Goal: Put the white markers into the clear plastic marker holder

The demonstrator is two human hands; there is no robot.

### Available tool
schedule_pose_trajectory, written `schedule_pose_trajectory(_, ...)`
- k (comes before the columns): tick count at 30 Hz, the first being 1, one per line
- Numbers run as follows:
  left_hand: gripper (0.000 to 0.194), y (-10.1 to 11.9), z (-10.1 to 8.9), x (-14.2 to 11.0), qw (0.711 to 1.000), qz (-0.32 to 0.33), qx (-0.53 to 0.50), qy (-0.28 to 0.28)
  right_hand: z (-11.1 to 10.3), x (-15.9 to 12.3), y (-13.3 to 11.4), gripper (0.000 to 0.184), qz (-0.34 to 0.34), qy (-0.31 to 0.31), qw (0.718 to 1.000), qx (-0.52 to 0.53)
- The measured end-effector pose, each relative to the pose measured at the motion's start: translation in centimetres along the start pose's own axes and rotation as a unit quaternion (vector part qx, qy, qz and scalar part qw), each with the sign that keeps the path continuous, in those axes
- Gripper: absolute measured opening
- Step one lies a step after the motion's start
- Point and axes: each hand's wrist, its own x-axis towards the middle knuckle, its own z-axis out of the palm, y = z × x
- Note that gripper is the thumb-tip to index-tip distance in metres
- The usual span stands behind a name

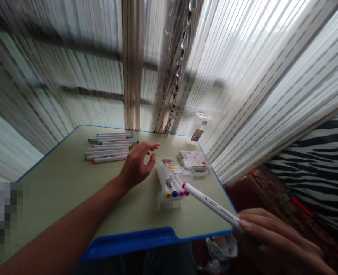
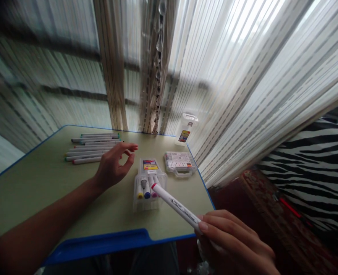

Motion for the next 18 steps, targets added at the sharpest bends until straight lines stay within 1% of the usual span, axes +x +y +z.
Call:
schedule_pose_trajectory(4, 0.028, -0.3, 0.2, -0.2, 1.0, 0.013, -0.007, -0.004, 0.0, -1.0, 0.5, 0.038, 0.042, -0.001, 0.999, 0.03)
schedule_pose_trajectory(6, 0.029, -0.4, 0.4, -0.3, 1.0, 0.016, -0.008, -0.007, 0.2, -1.5, 0.7, 0.04, 0.071, -0.004, 0.997, 0.035)
schedule_pose_trajectory(8, 0.03, -0.5, 0.4, -0.3, 1.0, 0.015, -0.01, -0.008, 0.4, -1.9, 0.8, 0.037, 0.102, -0.002, 0.994, 0.032)
schedule_pose_trajectory(12, 0.031, -0.4, 0.4, -0.4, 1.0, 0.012, -0.013, -0.013, 1.4, -1.9, 0.5, 0.023, 0.143, 0.023, 0.989, 0.0)
schedule_pose_trajectory(15, 0.031, -0.4, 0.4, -0.4, 1.0, 0.009, -0.013, -0.017, 2.5, -0.9, 0.1, 0.022, 0.134, 0.026, 0.99, -0.036)
schedule_pose_trajectory(17, 0.031, -0.4, 0.4, -0.4, 1.0, 0.009, -0.012, -0.019, 3.3, 0.4, -0.3, 0.025, 0.108, 0.016, 0.993, -0.05)
schedule_pose_trajectory(18, 0.031, -0.4, 0.4, -0.4, 1.0, 0.009, -0.011, -0.02, 3.7, 1.1, -0.5, 0.025, 0.082, 0.015, 0.995, -0.048)
